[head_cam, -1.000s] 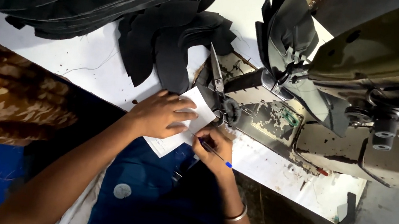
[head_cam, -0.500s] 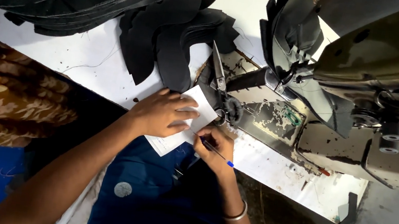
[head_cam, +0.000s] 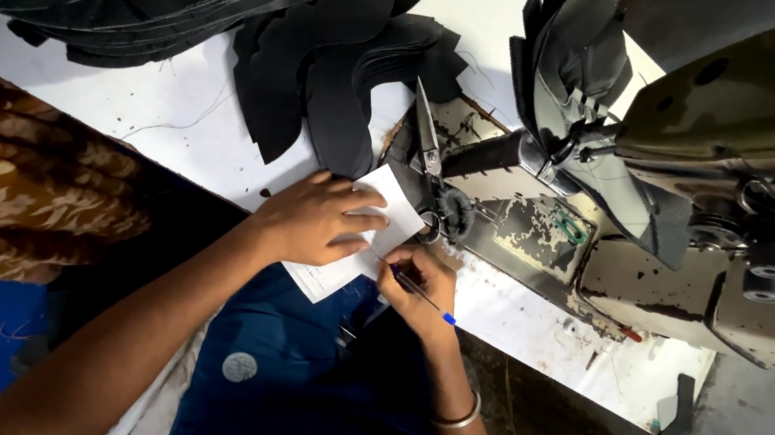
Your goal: Writing on a small piece of paper while at a shoe manufacturing workstation.
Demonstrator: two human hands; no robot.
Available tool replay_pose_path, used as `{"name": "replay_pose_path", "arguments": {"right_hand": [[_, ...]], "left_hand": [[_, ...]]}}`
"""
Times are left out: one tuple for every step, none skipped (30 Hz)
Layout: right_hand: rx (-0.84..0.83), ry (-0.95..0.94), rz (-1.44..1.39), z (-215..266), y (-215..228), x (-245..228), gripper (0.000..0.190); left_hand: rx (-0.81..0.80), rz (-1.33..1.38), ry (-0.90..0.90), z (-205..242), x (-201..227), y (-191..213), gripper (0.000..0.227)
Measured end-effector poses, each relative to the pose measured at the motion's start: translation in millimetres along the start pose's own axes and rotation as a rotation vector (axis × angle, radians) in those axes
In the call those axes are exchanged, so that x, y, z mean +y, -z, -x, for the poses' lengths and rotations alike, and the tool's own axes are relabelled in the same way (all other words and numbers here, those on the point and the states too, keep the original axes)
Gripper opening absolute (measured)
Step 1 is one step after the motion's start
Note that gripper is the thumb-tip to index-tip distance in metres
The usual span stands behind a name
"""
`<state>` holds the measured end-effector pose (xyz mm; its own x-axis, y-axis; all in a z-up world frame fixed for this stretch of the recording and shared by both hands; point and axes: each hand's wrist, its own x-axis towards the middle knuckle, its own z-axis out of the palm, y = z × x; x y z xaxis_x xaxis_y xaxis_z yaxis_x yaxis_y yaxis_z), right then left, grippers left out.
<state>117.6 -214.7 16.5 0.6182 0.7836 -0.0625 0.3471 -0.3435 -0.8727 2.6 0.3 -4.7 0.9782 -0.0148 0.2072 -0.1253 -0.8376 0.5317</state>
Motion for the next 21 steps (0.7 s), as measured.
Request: {"name": "replay_pose_path", "arguments": {"right_hand": [[-0.002,-0.006,-0.004,0,0,0,0.013],[-0.002,-0.005,-0.004,0,0,-2,0.013],[0.004,-0.001,0.012,0,0,-3,0.013],[0.01,0.003,0.027,-1,0,-5,0.013],[0.011,0.005,0.027,0,0,-5,0.013],[0.012,0.006,0.04,0,0,-5,0.013],[0.015,0.011,0.052,-1,0,-5,0.013],[0.018,0.017,0.051,3,1,3,0.013],[0.011,0.028,0.022,4,0,11,0.012],[0.005,0.038,-0.006,5,0,17,0.011],[0.008,0.067,-0.017,5,-2,24,0.011],[0.004,0.052,-0.08,4,-4,31,0.011],[-0.004,0.038,-0.144,3,-6,38,0.01],[-0.004,0.068,-0.155,2,-7,39,0.01],[-0.005,0.035,-0.168,2,-6,40,0.01],[-0.006,0.001,-0.181,2,-6,42,0.011],[-0.005,0.022,-0.186,1,-6,40,0.011],[0.005,0.037,-0.15,-1,-6,38,0.011],[0.017,0.043,-0.111,2,-5,37,0.011],[0.018,0.056,-0.113,-1,-4,29,0.011],[0.034,0.094,-0.075,-1,-3,22,0.012]], "left_hand": [[0.0,0.0,0.002,0,0,1,0.041],[0.0,-0.001,0.001,0,0,0,0.041],[0.006,0.006,0.002,0,0,1,0.04],[0.012,0.013,0.002,1,0,1,0.04],[0.013,0.012,0.001,1,0,0,0.04],[0.026,0.032,0.0,2,0,-1,0.04],[0.041,0.048,-0.002,1,-1,0,0.039],[0.043,0.042,-0.005,2,1,-4,0.039],[0.063,0.061,-0.021,2,-1,-4,0.039],[0.083,0.079,-0.037,3,-1,-3,0.039],[0.091,0.049,-0.038,2,-2,-3,0.039],[0.098,0.058,-0.052,2,-3,-3,0.038],[0.104,0.066,-0.065,2,-4,-3,0.038],[0.112,0.035,-0.066,4,-3,-1,0.038],[0.118,0.042,-0.076,4,-2,0,0.037],[0.123,0.049,-0.087,5,-1,0,0.037],[0.131,0.029,-0.089,4,0,4,0.037],[0.128,0.029,-0.095,4,0,7,0.037],[0.122,0.038,-0.1,5,4,8,0.037],[0.127,0.025,-0.103,4,3,9,0.037],[0.11,0.033,-0.094,4,4,9,0.037]]}}
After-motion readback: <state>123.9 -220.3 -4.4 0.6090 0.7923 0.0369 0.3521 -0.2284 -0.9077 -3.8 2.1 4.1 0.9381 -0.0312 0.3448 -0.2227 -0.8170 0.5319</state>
